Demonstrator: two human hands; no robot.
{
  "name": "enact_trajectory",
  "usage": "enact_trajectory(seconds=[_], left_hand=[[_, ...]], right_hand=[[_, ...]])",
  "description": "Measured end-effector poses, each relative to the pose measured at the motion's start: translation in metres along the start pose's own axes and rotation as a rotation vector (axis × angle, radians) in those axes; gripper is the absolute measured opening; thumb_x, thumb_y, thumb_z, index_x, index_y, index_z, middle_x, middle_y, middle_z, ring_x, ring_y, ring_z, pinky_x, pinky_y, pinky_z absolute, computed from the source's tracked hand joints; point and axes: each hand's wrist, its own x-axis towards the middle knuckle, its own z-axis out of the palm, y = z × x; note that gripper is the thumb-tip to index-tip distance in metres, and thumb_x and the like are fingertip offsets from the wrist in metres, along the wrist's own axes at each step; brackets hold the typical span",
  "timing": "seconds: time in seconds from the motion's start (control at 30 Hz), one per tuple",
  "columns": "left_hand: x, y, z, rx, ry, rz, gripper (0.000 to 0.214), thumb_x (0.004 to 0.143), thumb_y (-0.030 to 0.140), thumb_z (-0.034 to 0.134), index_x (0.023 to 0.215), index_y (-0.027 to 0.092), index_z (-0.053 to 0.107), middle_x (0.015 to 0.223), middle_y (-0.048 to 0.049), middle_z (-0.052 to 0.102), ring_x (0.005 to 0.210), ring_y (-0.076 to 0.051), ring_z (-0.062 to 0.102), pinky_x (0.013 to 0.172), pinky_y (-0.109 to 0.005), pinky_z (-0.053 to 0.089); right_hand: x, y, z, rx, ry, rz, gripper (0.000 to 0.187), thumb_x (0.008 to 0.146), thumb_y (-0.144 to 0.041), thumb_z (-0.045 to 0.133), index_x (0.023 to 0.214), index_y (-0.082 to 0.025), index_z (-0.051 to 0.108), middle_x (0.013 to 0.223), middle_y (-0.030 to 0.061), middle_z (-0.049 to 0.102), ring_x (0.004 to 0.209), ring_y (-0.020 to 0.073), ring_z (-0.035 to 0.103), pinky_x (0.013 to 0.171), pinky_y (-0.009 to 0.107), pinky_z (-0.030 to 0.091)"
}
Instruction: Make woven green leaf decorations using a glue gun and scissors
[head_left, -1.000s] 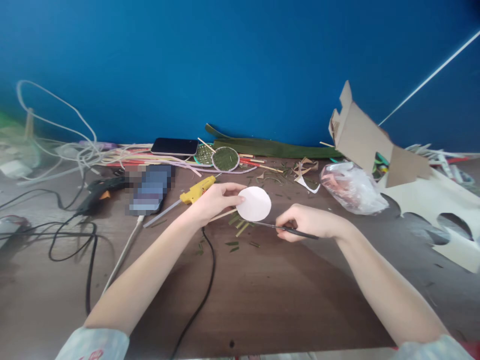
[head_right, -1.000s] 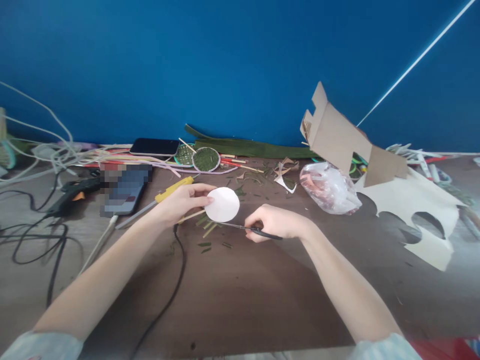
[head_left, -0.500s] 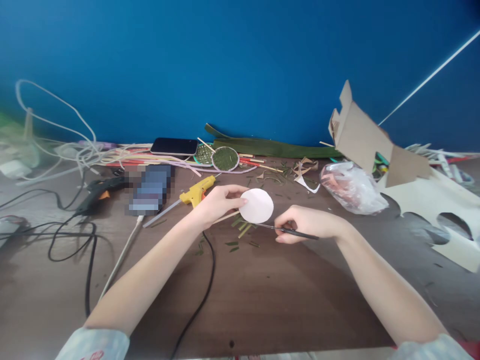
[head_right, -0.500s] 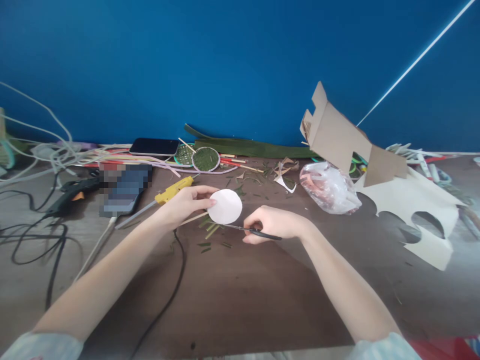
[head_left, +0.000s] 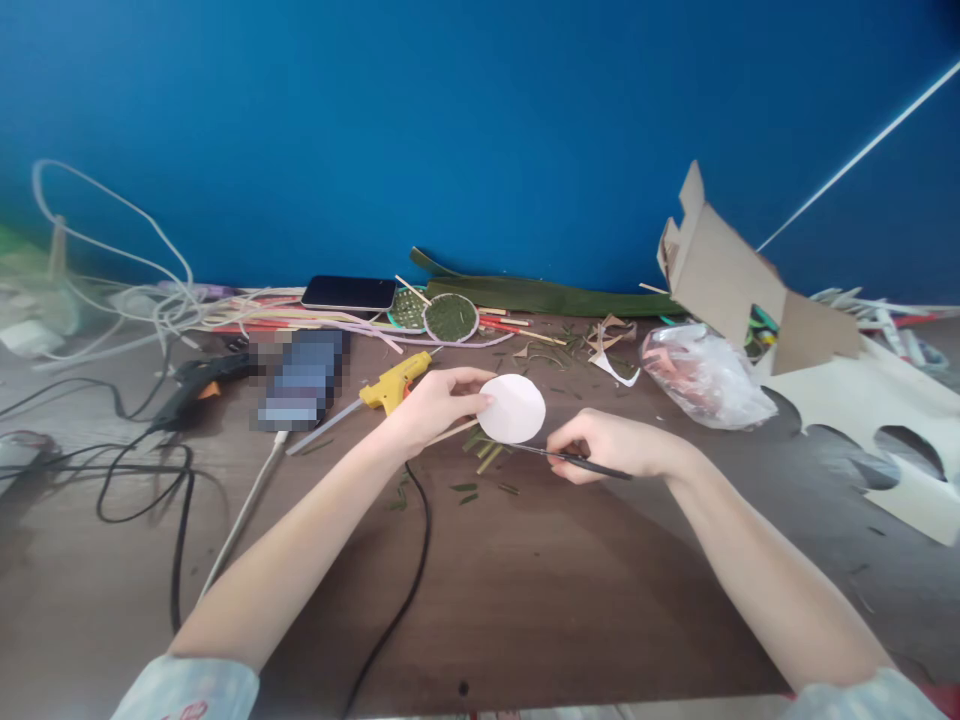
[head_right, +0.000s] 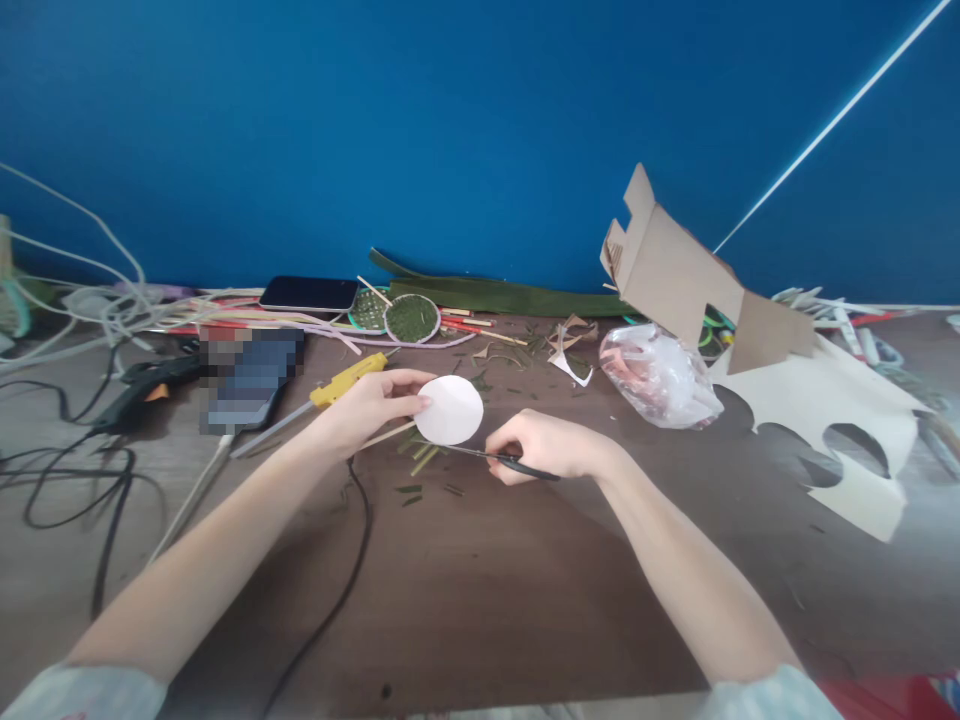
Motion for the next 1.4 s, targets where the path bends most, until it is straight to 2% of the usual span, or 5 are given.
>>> enact_trajectory(seconds=[0.3,0.53,0.73,1.07,1.4], left_hand=[[0.0012,-0.0015,-0.0004,0.021,-0.007,0.007,0.034,0.069,0.026,0.064,0.101,0.015,0.065,0.099,-0.0053,0.067,0.092,-0.017,0.059,0.079,-0.028,0.047],[0.0003,0.0006,0.0023,0.032,-0.001,-0.001,0.032,0.070,0.024,0.064,0.101,0.016,0.065,0.098,-0.0045,0.067,0.089,-0.016,0.059,0.079,-0.028,0.047],[-0.0005,0.0002,0.0074,0.050,0.001,-0.013,0.032,0.069,0.024,0.063,0.100,0.016,0.065,0.096,-0.0049,0.067,0.088,-0.017,0.059,0.077,-0.029,0.048],[0.0002,0.0001,0.0071,0.056,0.002,-0.001,0.031,0.070,0.023,0.062,0.100,0.016,0.065,0.096,-0.0048,0.067,0.088,-0.016,0.059,0.077,-0.029,0.048],[0.0023,-0.0027,0.0067,0.039,-0.004,-0.021,0.033,0.069,0.025,0.064,0.101,0.016,0.065,0.097,-0.0051,0.066,0.087,-0.017,0.059,0.075,-0.028,0.048]], right_hand=[[0.0005,0.0013,0.0000,0.014,-0.024,0.007,0.012,0.072,-0.024,0.049,0.064,-0.017,0.054,0.058,-0.0044,0.048,0.054,0.0073,0.037,0.053,0.021,0.030],[0.0008,-0.0019,-0.0020,0.028,-0.044,0.056,0.029,0.074,-0.045,0.054,0.067,-0.016,0.057,0.058,-0.0036,0.045,0.052,0.0078,0.036,0.050,0.022,0.028],[0.0010,-0.0050,-0.0031,0.034,-0.079,0.056,0.031,0.073,-0.048,0.056,0.068,-0.017,0.056,0.057,-0.0043,0.043,0.051,0.0074,0.034,0.049,0.022,0.026],[0.0029,-0.0007,0.0042,0.036,-0.006,0.007,0.016,0.072,-0.027,0.049,0.060,-0.016,0.050,0.056,-0.0047,0.038,0.052,0.0067,0.028,0.050,0.021,0.025],[0.0048,0.0004,0.0048,0.040,-0.031,0.014,0.013,0.070,-0.025,0.048,0.060,-0.017,0.050,0.055,-0.0049,0.037,0.051,0.0068,0.028,0.050,0.021,0.025]])
